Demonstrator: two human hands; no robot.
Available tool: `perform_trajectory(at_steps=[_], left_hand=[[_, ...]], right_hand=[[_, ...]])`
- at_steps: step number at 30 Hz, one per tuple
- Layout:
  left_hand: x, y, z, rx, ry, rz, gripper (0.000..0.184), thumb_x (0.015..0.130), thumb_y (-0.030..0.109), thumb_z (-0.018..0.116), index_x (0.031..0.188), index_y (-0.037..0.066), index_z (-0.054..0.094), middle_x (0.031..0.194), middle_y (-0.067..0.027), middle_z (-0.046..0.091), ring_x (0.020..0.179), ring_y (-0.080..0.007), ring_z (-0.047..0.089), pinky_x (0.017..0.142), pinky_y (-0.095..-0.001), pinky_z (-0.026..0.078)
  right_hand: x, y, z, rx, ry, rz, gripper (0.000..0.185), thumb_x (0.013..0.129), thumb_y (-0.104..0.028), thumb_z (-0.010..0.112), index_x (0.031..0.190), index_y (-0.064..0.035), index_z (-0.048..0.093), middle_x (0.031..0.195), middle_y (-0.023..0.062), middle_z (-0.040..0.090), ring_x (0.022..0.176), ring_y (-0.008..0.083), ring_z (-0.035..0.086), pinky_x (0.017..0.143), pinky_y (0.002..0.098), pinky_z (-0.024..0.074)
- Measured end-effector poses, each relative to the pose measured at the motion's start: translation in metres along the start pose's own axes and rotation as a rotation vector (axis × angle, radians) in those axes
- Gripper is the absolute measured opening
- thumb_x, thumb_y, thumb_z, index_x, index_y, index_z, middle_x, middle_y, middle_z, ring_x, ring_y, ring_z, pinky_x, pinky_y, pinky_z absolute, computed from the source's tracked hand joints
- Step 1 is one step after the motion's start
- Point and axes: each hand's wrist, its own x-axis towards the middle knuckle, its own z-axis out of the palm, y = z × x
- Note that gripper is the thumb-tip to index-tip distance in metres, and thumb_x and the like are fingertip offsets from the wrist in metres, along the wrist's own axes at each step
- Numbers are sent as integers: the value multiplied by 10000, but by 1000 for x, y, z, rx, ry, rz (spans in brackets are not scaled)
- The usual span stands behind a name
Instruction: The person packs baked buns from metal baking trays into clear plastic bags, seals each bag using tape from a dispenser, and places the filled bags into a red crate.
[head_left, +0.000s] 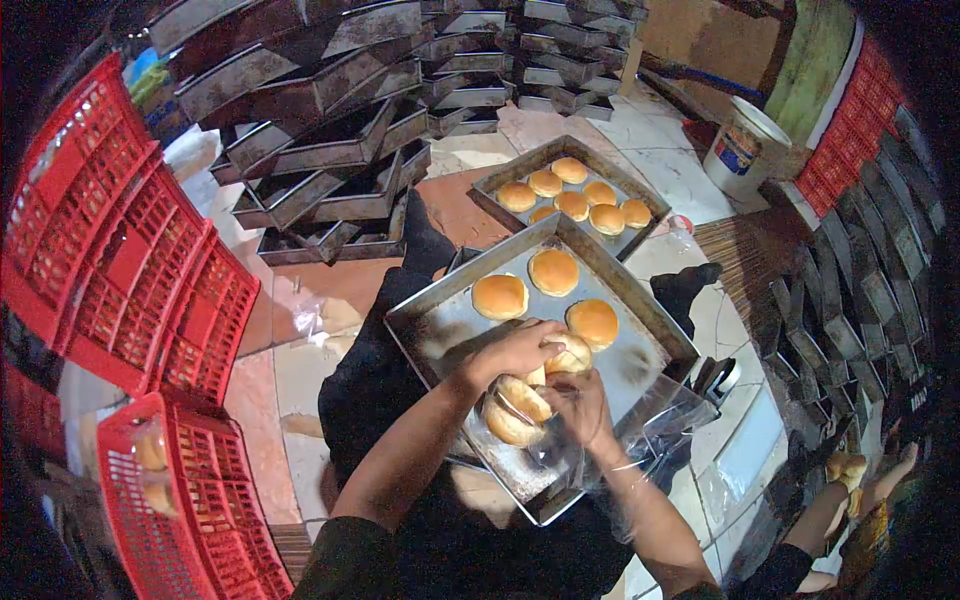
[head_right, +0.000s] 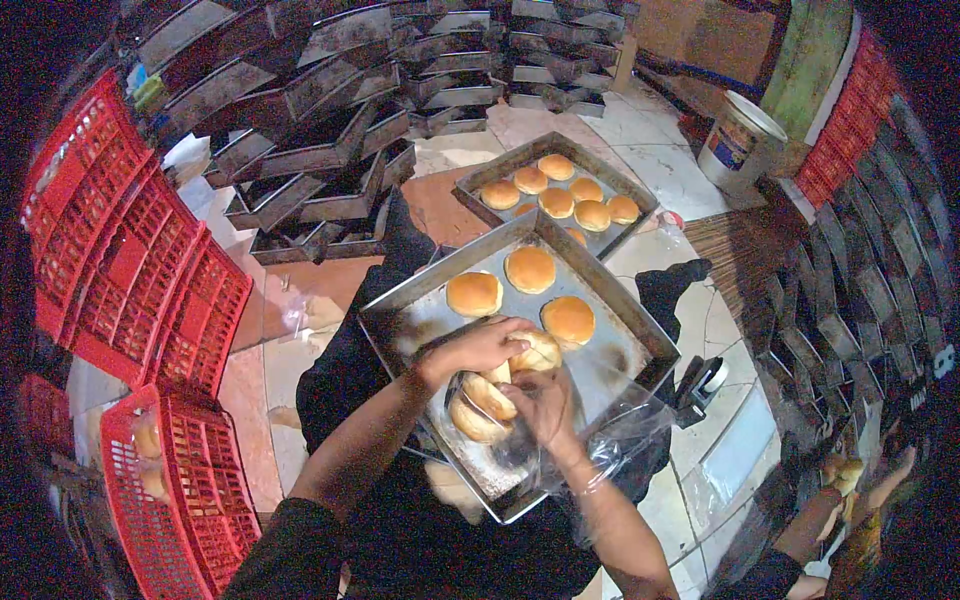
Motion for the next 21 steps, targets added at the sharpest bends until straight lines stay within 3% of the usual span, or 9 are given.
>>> perform_trajectory(at_steps=[6,9,11,12,14,15,17,19,21], left_hand=[[3,7,7,45,1,-40,421,864,327,518,1196,70,484,1150,-212,507,1092,-347,471,937,-394,367],[2,6,6,43,32,-74,471,853,356,527,1207,51,469,1166,-218,497,1111,-351,455,944,-396,360],[3,1,6,12,33,-59,507,846,378,535,1213,37,461,1179,-223,489,1124,-351,446,950,-395,355],[3,0,6,3,8,-72,565,828,410,550,1229,27,445,1199,-227,474,1143,-351,432,963,-392,345],[6,3,3,-2,-18,-80,623,810,442,565,1245,17,428,1220,-231,459,1162,-352,419,977,-389,334],[7,7,0,14,-57,-136,687,787,469,582,1270,15,399,1244,-239,434,1179,-358,403,993,-384,319],[5,11,-1,29,-98,-198,753,763,496,600,1294,14,370,1267,-247,410,1197,-365,386,1008,-379,304],[4,10,4,219,7,-313,866,709,534,636,1320,6,322,1288,-272,374,1210,-385,366,1018,-375,293],[1,15,-1,152,-6,-321,895,694,538,647,1321,-7,311,1293,-278,363,1208,-389,366,1018,-376,294]], right_hand=[[-1,-10,5,-255,97,-4,267,751,-237,668,863,4,640,939,179,537,872,310,532,754,392,437],[-5,21,3,-171,62,-128,267,783,-205,624,931,15,591,959,198,529,886,334,519,772,399,426],[-7,33,-1,210,-13,-78,296,778,-152,606,1021,10,552,1008,216,493,827,352,512,772,409,412],[-8,35,0,208,-12,-76,296,778,-152,606,1021,10,552,1008,216,493,827,352,512,772,409,412],[-7,32,0,-167,135,-275,323,810,-149,573,1080,14,500,942,213,513,831,349,522,769,401,424],[-7,26,-1,-166,136,-274,323,810,-149,573,1080,14,500,942,213,513,831,349,522,769,401,424],[-10,13,-6,-91,-55,-2,317,847,-156,535,1108,12,472,917,220,531,837,348,535,746,382,436],[-14,48,13,-24,-67,-1,295,862,-150,513,1104,11,464,892,219,546,815,351,544,721,374,441],[-13,50,17,38,-75,-3,273,877,-144,491,1099,11,457,867,218,560,792,354,552,696,366,445]])
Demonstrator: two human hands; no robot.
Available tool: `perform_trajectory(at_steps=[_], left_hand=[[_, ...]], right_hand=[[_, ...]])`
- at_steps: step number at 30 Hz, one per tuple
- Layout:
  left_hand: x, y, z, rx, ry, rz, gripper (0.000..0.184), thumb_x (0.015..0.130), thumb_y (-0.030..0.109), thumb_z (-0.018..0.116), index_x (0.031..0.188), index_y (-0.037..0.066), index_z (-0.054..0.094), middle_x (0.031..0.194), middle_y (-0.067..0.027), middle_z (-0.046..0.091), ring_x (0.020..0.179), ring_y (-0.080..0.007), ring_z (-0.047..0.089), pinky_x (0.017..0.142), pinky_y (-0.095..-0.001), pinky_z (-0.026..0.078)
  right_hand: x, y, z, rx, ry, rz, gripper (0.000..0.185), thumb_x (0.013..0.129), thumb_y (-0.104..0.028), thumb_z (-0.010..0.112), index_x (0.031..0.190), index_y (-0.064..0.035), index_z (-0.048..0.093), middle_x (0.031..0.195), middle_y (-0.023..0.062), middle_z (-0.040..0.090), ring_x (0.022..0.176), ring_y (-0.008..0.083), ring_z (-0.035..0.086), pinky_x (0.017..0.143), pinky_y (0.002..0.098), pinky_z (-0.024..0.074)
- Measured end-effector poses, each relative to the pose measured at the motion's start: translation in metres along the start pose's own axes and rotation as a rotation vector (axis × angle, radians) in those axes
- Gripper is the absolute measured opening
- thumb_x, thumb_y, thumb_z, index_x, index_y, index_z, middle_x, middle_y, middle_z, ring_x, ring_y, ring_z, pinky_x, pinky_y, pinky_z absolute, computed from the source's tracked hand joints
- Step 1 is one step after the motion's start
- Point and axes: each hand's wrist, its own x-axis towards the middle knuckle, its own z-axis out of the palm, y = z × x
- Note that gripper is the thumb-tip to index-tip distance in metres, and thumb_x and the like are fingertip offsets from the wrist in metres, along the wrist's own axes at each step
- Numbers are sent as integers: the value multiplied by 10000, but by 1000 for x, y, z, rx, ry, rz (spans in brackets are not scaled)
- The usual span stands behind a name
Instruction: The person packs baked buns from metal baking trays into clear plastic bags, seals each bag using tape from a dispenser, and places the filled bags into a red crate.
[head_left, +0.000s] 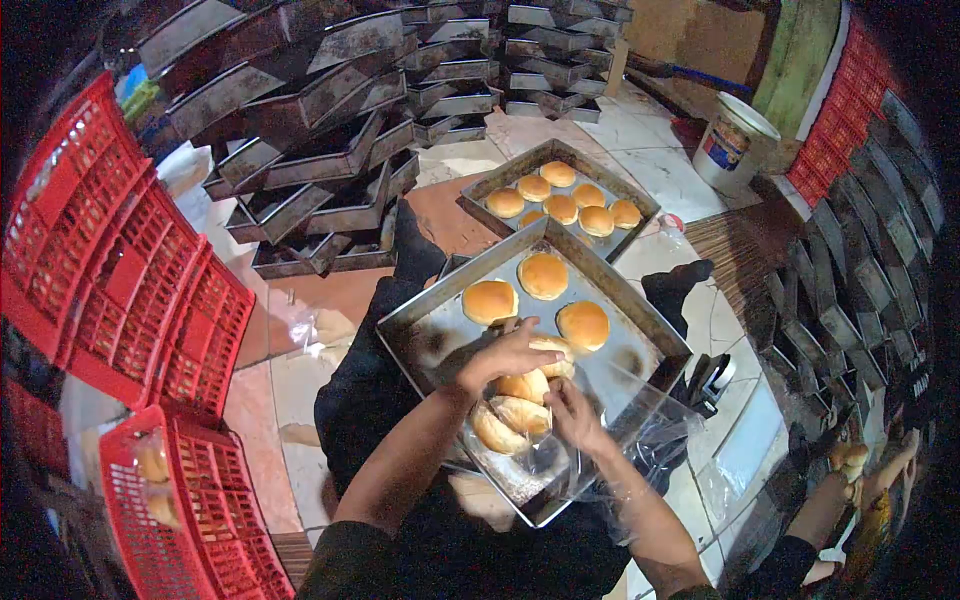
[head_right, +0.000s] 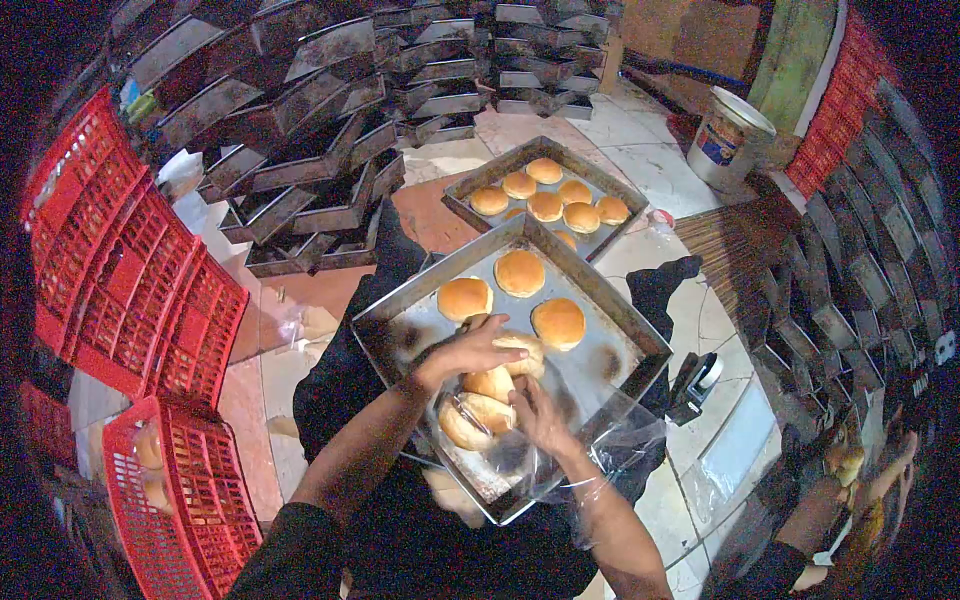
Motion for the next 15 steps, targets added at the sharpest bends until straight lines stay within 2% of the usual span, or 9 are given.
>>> perform_trajectory(at_steps=[2,3,5,7,9,11,13,14,15], left_hand=[[-1,-1,0,-64,-22,-10,924,680,541,659,1321,-21,301,1299,-284,353,1206,-392,366,1017,-376,295],[0,-4,3,-45,-17,12,927,670,528,671,1314,-29,306,1301,-279,353,1205,-390,368,1014,-377,301],[-3,-7,2,-23,-14,31,929,661,515,684,1307,-38,312,1304,-274,354,1205,-387,371,1010,-377,307],[-6,0,-6,-215,-45,66,896,659,466,700,1300,-37,325,1297,-264,370,1203,-385,375,999,-375,323],[-5,-5,0,-237,3,76,861,665,443,701,1286,-36,343,1272,-265,393,1189,-375,390,995,-379,326],[-5,-7,11,-258,53,89,826,672,420,702,1271,-35,361,1247,-266,415,1175,-365,406,990,-383,328],[-11,-7,26,-59,432,228,728,708,371,686,1242,-26,391,1188,-259,458,1150,-358,416,995,-410,307],[-21,4,27,-59,439,227,728,708,371,686,1242,-26,391,1188,-259,458,1150,-358,416,995,-410,307],[-42,28,23,-24,498,214,689,718,347,684,1229,-18,403,1180,-249,461,1145,-358,413,999,-423,293]], right_hand=[[3,-4,6,363,-5,0,250,906,-173,454,1031,40,494,867,188,585,809,281,567,746,376,435],[4,-7,6,366,-6,0,250,906,-173,454,1031,40,494,867,188,585,809,281,567,746,376,435],[7,-14,5,89,95,-40,252,892,-127,455,1110,-1,450,913,203,577,772,327,560,691,361,448],[6,-56,-9,121,179,-31,230,886,-134,457,1071,-9,513,946,193,567,827,317,549,719,373,436],[0,-46,-5,-423,398,-80,191,865,-125,490,986,-5,576,921,194,565,844,297,551,728,390,431],[2,-19,5,-393,492,-159,204,822,-90,516,961,48,573,872,181,582,766,308,558,692,356,455],[2,33,22,166,394,123,240,802,-127,583,968,46,582,920,133,594,790,211,557,702,318,457],[5,-12,2,555,233,466,228,775,-185,615,935,-23,612,970,197,587,875,296,563,771,376,447],[8,-11,1,552,227,460,228,775,-185,615,935,-23,612,970,197,587,875,296,563,771,376,447]])
